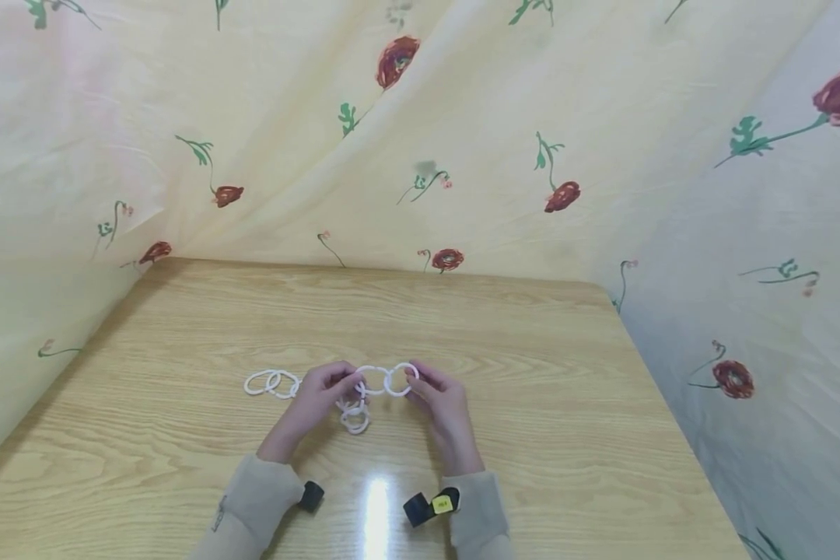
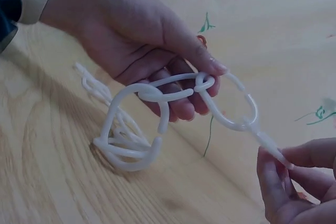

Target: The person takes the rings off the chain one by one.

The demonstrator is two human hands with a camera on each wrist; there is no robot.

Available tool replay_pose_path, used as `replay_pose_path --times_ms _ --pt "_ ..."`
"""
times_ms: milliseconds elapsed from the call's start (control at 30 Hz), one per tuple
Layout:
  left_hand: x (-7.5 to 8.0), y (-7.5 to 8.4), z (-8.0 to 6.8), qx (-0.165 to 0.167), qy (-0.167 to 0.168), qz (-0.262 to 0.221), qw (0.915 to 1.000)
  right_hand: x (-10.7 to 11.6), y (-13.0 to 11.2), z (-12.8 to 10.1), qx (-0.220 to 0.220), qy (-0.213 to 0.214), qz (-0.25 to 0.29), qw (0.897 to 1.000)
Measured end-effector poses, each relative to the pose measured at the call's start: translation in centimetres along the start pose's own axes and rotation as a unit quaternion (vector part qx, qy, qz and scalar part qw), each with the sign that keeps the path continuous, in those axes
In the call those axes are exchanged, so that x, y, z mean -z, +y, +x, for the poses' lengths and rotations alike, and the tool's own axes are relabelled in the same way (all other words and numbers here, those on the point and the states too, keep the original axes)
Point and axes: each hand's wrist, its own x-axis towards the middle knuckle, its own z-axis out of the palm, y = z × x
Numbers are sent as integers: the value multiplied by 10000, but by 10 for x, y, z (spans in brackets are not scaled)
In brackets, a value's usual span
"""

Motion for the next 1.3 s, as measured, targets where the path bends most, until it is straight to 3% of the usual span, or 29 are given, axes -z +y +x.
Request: replay_pose_path --times_ms 200,400,567,833,1100,1300 --pt "3 -2 -1 12 125 -112 9999 -2 6 1 42 -496 107 9987" --pt "2 -5 -2 -84 145 -228 9996 -5 9 0 -299 -381 531 9974" --pt "1 -8 -4 -91 182 -392 9990 -8 13 -1 -300 -186 731 9967" --pt "2 -11 -3 -124 206 -471 9986 -12 14 -3 -244 -234 681 9971" --pt "1 -13 -2 -157 223 -472 9985 -9 17 -3 -520 -553 151 9970" --pt "1 -12 -3 -166 222 -532 9982 -4 16 -5 -717 -755 44 9946"
